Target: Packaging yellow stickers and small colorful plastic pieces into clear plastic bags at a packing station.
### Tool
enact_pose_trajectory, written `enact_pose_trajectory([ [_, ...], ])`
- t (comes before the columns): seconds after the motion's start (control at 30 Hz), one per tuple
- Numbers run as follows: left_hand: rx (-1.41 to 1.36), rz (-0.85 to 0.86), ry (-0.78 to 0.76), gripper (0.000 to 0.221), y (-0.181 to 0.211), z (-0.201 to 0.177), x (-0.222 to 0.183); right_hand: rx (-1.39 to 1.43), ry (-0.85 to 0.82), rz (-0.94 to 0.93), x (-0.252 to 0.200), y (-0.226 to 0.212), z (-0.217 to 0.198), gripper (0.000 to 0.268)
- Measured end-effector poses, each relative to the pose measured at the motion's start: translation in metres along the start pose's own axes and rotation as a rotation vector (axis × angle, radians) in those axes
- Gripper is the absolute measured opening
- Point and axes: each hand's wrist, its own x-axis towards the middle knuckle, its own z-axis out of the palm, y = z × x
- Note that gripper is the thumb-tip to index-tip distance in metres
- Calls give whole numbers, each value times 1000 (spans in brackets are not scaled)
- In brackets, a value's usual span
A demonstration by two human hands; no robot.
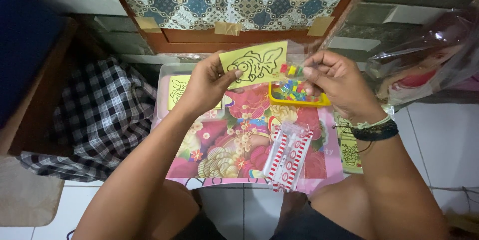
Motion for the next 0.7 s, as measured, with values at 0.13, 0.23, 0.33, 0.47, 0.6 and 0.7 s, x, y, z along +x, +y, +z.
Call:
enact_pose_trajectory([
  [0.13, 28, -73, -31, 23, 0, 2, -3, -22, 84, -51, -9, -14, 15, 15],
  [0.23, 11, -99, -32, 23, 0, 7, -2, -118, 98, -74, -10, -22, 19, 17],
  [0.33, -32, -128, -17, 24, 5, 14, -2, -195, 101, -99, -12, -27, 23, 21],
  [0.47, -256, -265, 10, 24, -2, 20, 2, -282, 226, -185, 1, -11, 16, 18],
  [0.6, -368, -319, 46, 24, 8, 27, 3, -273, 285, -162, -2, -12, 39, 12],
  [0.7, -459, -339, 74, 26, 10, 29, 1, -365, 304, -314, -2, -19, 54, 18],
])
